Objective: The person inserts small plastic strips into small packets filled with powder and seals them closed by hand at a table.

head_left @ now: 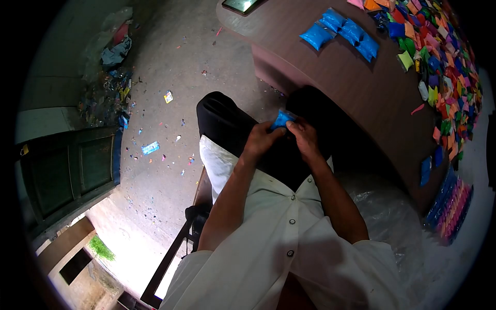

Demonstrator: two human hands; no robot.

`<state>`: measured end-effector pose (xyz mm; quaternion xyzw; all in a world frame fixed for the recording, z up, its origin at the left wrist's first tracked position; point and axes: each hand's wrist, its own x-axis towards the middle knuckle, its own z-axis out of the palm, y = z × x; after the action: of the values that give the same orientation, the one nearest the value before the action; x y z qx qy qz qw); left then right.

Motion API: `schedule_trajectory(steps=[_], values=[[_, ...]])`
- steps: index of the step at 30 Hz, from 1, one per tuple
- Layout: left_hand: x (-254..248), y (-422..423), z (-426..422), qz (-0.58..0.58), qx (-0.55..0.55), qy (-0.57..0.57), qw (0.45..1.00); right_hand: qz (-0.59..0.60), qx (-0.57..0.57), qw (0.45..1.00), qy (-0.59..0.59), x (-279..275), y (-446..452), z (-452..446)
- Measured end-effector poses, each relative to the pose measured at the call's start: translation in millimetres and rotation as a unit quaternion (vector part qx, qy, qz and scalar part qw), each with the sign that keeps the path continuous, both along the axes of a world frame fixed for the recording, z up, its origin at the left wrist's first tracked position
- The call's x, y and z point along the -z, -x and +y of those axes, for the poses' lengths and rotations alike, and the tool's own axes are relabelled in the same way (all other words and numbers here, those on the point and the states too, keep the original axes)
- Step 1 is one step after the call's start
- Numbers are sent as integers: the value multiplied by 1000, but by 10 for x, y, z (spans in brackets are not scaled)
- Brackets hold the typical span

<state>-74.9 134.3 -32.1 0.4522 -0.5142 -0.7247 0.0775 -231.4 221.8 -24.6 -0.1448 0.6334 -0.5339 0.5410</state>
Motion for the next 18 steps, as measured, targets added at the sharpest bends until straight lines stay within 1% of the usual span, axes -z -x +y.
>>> schedule_trajectory(steps=[2, 6, 8, 11, 13, 14, 17, 18], values=[[-58, 18, -8, 15, -13, -22, 1000, 0, 2, 1000, 7, 98, 13, 27], [66, -12, -1, 33, -23, -26, 999, -1, 1, 1000, 14, 104, -5, 42], [66, -28, 10, 37, -28, 25, 999, 7, -1, 1000, 19, 56, -9, 34], [-39, -26, -11, 14, -18, 33, 999, -3, -13, 1000, 21, -68, -6, 3], [8, -19, -2, 17, -24, 33, 999, -11, -16, 1000, 2, -92, 1, -5], [32, -11, 6, 20, -30, 33, 999, -11, -16, 1000, 2, -90, -1, -6], [-133, 23, -10, 6, -29, 19, 999, -11, 8, 1000, 11, -31, -18, 2], [-132, 19, -10, 6, -29, 19, 999, -17, 8, 999, 30, -7, -22, 15]])
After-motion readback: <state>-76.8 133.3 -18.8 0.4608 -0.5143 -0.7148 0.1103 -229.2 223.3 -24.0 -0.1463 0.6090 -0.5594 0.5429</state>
